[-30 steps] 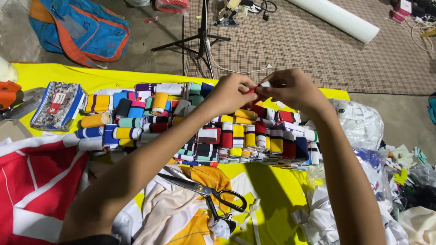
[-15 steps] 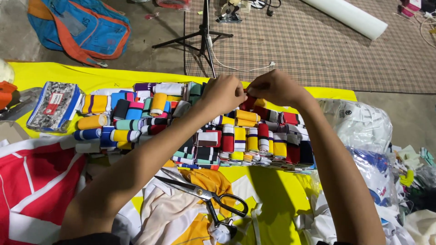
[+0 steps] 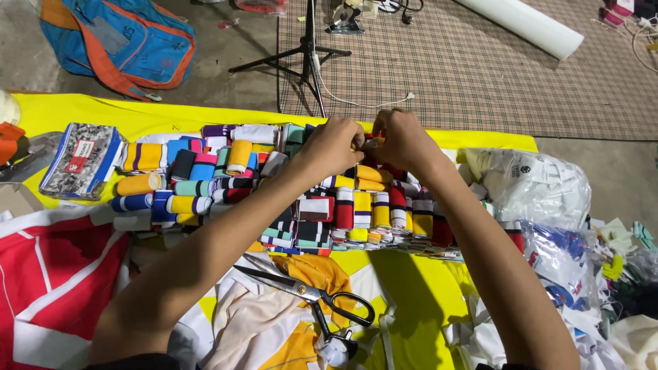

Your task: The person folds and rolls small pieces of fabric into cylindrical shapes, stacking them on a yellow table. They then use scissors to cut a piece of white fabric from a larger yellow and white garment.

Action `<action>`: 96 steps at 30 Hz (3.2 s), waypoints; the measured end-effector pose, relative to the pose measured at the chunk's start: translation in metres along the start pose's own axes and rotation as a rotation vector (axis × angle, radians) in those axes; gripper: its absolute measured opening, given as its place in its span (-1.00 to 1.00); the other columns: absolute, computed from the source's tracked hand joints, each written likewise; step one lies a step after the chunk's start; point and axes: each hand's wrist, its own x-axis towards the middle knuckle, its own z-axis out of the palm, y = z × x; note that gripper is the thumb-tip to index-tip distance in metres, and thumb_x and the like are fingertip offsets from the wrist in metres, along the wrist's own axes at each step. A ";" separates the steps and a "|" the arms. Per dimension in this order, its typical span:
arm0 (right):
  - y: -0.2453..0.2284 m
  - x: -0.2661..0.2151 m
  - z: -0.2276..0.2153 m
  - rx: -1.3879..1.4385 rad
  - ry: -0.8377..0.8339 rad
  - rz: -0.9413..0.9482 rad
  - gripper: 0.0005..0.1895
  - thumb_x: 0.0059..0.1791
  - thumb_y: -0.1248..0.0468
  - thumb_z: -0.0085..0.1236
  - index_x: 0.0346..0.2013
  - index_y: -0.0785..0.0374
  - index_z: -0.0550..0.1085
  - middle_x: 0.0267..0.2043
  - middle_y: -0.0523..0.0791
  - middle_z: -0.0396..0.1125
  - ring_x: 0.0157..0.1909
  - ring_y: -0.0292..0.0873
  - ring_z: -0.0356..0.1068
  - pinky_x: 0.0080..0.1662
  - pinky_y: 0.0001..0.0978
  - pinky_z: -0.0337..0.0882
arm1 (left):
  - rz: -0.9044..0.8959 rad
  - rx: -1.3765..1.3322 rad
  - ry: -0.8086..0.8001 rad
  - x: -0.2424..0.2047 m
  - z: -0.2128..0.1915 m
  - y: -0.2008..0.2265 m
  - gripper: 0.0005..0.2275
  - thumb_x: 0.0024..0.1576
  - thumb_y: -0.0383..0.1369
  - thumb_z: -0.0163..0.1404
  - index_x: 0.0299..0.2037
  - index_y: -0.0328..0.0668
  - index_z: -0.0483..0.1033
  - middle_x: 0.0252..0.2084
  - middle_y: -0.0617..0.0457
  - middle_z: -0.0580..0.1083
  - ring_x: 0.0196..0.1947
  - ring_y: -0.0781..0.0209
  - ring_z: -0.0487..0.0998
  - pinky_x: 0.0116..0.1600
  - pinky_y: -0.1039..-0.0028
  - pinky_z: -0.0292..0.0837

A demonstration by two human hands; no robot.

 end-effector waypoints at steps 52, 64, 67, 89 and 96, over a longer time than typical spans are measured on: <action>-0.144 -0.128 -0.038 0.047 -0.005 -0.328 -0.72 -0.16 0.34 0.28 -0.15 0.25 0.59 -0.20 0.03 0.45 -0.22 0.15 0.54 -0.30 -0.08 0.56 | 0.185 0.191 -0.064 -0.149 -0.069 0.016 -0.66 0.03 -0.40 0.18 0.04 -0.26 0.58 -0.10 0.00 0.53 0.00 0.04 0.48 0.04 0.22 0.23; -0.135 -0.120 -0.071 0.575 -0.062 -0.150 -0.77 -0.10 0.34 0.24 -0.19 0.39 0.53 -0.39 0.06 0.52 -0.42 -0.04 0.47 -0.36 -0.28 0.40 | 0.101 -0.327 -0.058 -0.136 -0.095 0.030 -0.73 0.08 -0.48 0.15 -0.02 -0.34 0.55 -0.12 -0.30 0.60 -0.13 -0.28 0.68 -0.07 0.16 0.59; -0.126 -0.117 -0.065 0.684 -0.111 -0.108 -0.78 -0.07 0.36 0.21 -0.17 0.39 0.52 -0.39 0.03 0.51 -0.38 -0.11 0.42 -0.35 -0.34 0.35 | 0.060 -0.476 -0.102 -0.127 -0.084 0.017 -0.70 0.07 -0.45 0.15 0.00 -0.37 0.52 -0.11 -0.36 0.58 -0.11 -0.25 0.68 -0.05 0.17 0.60; -0.105 -0.102 -0.045 0.918 -0.084 -0.044 -0.80 -0.02 0.40 0.20 -0.12 0.41 0.51 -0.35 0.07 0.48 -0.24 -0.04 0.52 -0.12 -0.25 0.50 | 0.001 -0.802 -0.045 -0.112 -0.065 -0.006 -0.56 0.06 -0.47 0.21 0.18 -0.25 0.46 0.04 -0.39 0.46 -0.07 -0.07 0.64 0.03 0.23 0.62; -0.095 -0.097 -0.059 1.067 0.105 0.027 -0.80 0.02 0.35 0.24 -0.09 0.37 0.49 -0.30 -0.03 0.41 -0.22 -0.14 0.43 -0.12 -0.38 0.45 | 0.035 -0.737 0.093 -0.101 -0.069 -0.001 -0.69 0.12 -0.57 0.11 0.09 -0.33 0.50 -0.02 -0.37 0.50 -0.05 -0.19 0.65 -0.01 0.20 0.64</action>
